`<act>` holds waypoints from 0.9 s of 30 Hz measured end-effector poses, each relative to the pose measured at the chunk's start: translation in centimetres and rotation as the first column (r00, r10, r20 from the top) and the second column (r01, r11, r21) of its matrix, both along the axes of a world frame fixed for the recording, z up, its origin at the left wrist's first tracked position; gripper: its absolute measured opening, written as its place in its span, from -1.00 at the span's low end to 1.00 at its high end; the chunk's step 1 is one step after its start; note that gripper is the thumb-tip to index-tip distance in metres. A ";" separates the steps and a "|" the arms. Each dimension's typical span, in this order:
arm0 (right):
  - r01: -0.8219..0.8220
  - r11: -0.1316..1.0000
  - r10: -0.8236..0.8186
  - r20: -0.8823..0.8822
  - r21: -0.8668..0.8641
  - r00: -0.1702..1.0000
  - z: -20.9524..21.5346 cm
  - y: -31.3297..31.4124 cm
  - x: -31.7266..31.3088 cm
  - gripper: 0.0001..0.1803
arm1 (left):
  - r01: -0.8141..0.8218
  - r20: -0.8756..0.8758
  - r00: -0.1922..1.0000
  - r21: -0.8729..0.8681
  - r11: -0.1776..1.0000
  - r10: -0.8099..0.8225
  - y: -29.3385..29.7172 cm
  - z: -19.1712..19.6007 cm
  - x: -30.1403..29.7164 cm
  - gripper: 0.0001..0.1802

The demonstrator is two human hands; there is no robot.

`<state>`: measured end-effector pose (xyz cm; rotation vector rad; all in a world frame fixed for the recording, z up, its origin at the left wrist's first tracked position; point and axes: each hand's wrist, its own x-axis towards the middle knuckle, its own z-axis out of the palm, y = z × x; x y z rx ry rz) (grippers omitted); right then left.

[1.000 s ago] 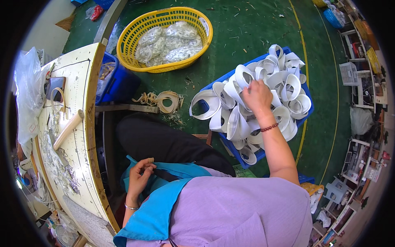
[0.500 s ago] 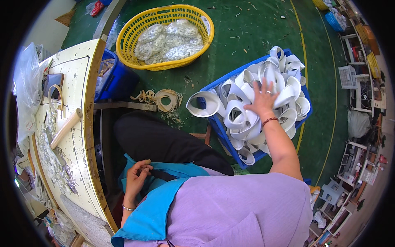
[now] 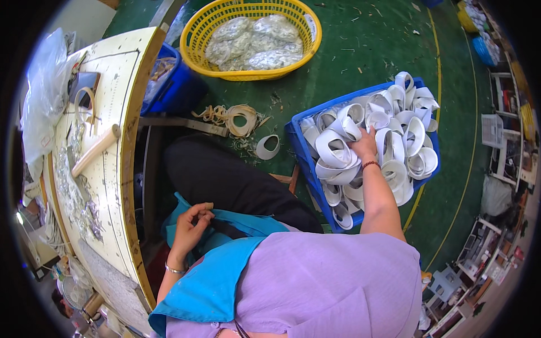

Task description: The recorder is assembling small shoe components, applying adhesive, and using a hammer to secure parts at a factory workstation.

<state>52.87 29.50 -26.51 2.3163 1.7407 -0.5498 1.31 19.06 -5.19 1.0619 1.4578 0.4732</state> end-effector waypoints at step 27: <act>0.304 0.826 -0.148 -0.337 0.474 0.930 16.7 -4.3 2.0 -0.68 | 0.004 0.029 1.000 0.205 0.979 -0.010 -3.2 1.6 -2.5 -0.72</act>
